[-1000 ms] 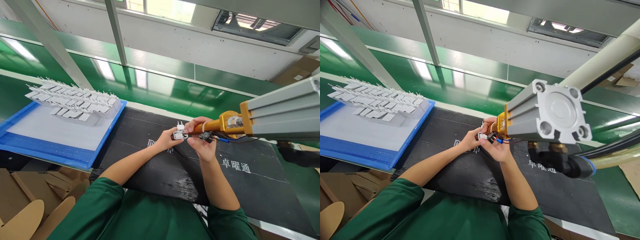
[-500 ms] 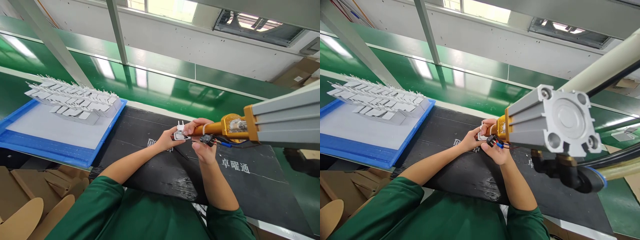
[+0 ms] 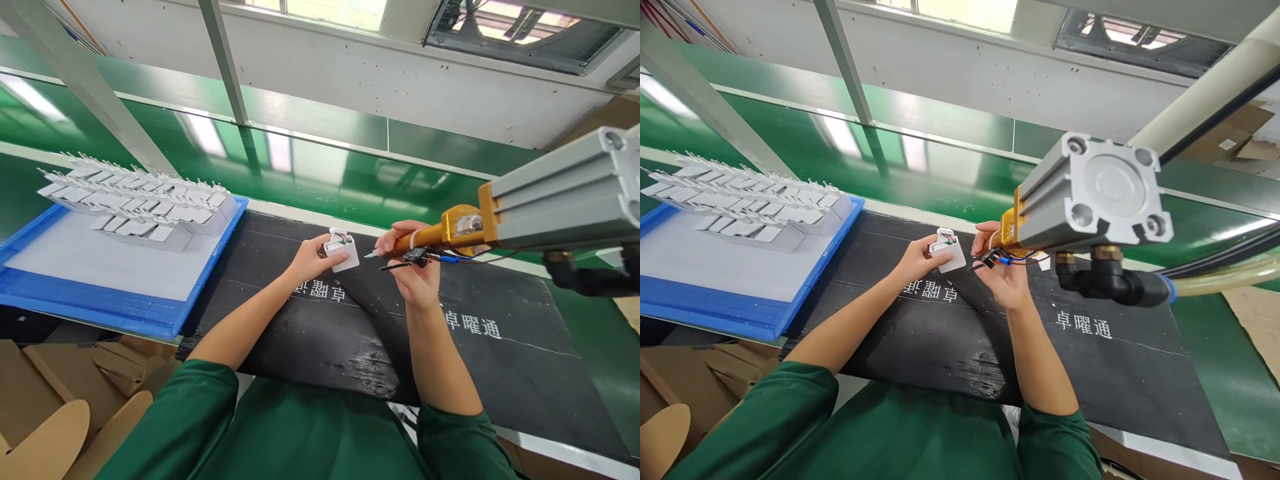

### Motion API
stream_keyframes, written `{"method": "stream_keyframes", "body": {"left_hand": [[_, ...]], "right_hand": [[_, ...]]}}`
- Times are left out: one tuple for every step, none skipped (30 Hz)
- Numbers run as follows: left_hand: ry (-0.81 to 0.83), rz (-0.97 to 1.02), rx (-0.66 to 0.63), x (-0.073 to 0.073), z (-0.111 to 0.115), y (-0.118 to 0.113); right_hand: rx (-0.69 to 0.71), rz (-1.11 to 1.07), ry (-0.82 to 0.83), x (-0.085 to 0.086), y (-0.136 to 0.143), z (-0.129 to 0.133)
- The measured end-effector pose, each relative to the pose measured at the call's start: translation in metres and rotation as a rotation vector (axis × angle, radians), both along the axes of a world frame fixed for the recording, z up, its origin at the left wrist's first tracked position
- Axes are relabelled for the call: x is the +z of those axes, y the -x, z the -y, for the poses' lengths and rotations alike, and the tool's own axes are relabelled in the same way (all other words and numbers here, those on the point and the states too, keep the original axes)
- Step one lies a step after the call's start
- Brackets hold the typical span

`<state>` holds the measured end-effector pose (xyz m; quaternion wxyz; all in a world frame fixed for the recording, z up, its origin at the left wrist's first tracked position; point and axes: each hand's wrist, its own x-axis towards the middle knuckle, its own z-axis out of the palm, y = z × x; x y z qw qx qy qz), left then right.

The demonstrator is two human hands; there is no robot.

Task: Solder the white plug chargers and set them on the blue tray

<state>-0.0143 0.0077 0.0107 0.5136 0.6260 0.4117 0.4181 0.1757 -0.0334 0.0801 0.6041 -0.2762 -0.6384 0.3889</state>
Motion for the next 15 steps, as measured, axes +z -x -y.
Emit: {"method": "stream_keyframes", "body": {"left_hand": [[0.018,0.014,-0.011,0.0016,0.0011,-0.0001],[0.034,0.026,-0.019,0.0028,0.0020,-0.0004],[0.046,0.037,-0.023,0.0036,0.0028,-0.0009],[0.056,0.044,-0.026,0.0040,0.0033,-0.0013],[0.063,0.047,-0.027,0.0042,0.0036,-0.0017],[0.068,0.046,-0.026,0.0043,0.0036,-0.0019],[0.070,0.041,-0.023,0.0042,0.0035,-0.0019],[0.069,0.030,-0.020,0.0041,0.0033,-0.0018],[0.063,0.011,-0.016,0.0038,0.0028,-0.0015],[0.052,-0.017,-0.013,0.0033,0.0022,-0.0012],[0.033,-0.055,-0.010,0.0027,0.0013,-0.0007],[0.010,-0.102,-0.008,0.0017,0.0002,-0.0002],[-0.013,-0.158,-0.005,0.0005,-0.0013,0.0005],[-0.033,-0.221,0.000,-0.0009,-0.0030,0.0014],[-0.048,-0.289,0.008,-0.0025,-0.0050,0.0027]], "right_hand": [[0.002,0.008,-0.010,0.0003,-0.0004,-0.0008],[-0.002,0.016,-0.017,0.0003,-0.0008,-0.0016],[-0.008,0.024,-0.022,0.0002,-0.0012,-0.0025],[-0.013,0.029,-0.026,-0.0002,-0.0017,-0.0033],[-0.015,0.032,-0.029,-0.0006,-0.0021,-0.0040],[-0.015,0.033,-0.031,-0.0009,-0.0025,-0.0046],[-0.015,0.032,-0.034,-0.0012,-0.0029,-0.0050],[-0.015,0.032,-0.036,-0.0014,-0.0033,-0.0053],[-0.017,0.035,-0.036,-0.0014,-0.0036,-0.0055],[-0.021,0.038,-0.036,-0.0014,-0.0039,-0.0056],[-0.023,0.043,-0.038,-0.0013,-0.0042,-0.0057],[-0.025,0.047,-0.039,-0.0012,-0.0045,-0.0058],[-0.027,0.050,-0.043,-0.0011,-0.0048,-0.0060],[-0.026,0.051,-0.047,-0.0011,-0.0051,-0.0062],[-0.023,0.050,-0.053,-0.0011,-0.0053,-0.0064]]}}
